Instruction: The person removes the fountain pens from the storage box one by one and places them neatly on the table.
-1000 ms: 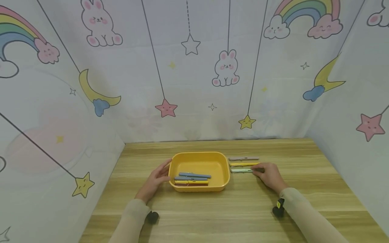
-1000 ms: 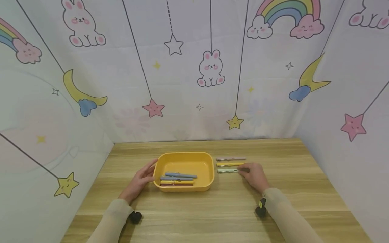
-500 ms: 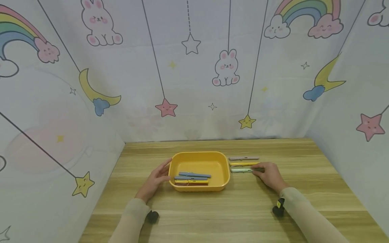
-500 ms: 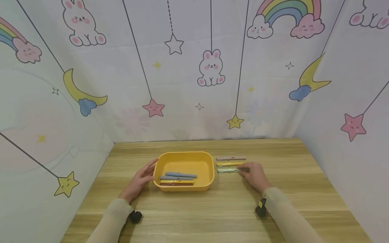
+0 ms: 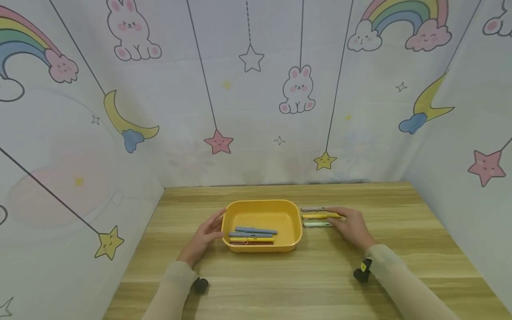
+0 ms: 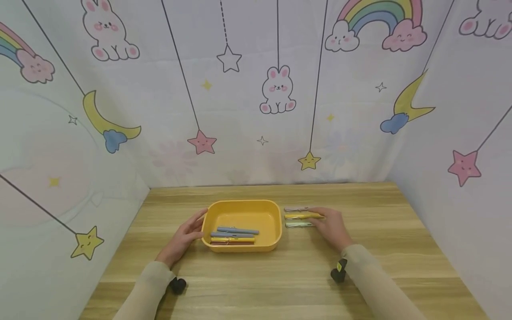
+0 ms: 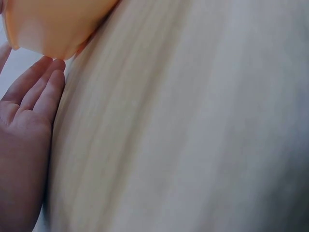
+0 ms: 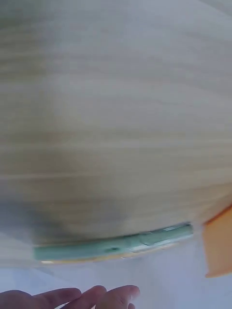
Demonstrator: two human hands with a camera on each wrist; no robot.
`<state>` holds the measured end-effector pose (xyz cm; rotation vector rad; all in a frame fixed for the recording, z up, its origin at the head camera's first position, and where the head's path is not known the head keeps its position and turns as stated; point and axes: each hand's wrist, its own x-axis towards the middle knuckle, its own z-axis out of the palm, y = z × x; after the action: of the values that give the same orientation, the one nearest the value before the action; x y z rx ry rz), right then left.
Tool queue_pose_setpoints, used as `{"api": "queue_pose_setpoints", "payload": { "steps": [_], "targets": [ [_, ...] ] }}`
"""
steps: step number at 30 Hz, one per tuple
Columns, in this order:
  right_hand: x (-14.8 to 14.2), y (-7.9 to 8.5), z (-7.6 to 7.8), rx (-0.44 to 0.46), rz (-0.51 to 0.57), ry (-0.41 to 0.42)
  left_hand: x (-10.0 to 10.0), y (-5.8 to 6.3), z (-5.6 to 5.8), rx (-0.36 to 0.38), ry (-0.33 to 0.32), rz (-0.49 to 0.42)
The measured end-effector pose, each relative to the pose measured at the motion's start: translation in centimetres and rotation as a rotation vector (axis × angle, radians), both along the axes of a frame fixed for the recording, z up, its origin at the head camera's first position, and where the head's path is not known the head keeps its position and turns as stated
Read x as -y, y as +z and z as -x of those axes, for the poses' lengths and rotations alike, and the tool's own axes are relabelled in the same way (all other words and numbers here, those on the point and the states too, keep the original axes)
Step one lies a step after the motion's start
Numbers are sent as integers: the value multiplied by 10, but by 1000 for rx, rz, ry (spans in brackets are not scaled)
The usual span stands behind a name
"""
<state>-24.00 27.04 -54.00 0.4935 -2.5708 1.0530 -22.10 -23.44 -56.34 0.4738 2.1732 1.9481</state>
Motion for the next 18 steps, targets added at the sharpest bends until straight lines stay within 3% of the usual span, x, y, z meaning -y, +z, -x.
{"api": "queue_pose_setpoints", "payload": {
  "steps": [8, 18],
  "targets": [
    [39, 23, 0, 93, 74, 55, -1, 0, -1, 26, 23, 26],
    [83, 43, 8, 167, 186, 127, 1, 0, 0, -2, -1, 12]
  ]
}}
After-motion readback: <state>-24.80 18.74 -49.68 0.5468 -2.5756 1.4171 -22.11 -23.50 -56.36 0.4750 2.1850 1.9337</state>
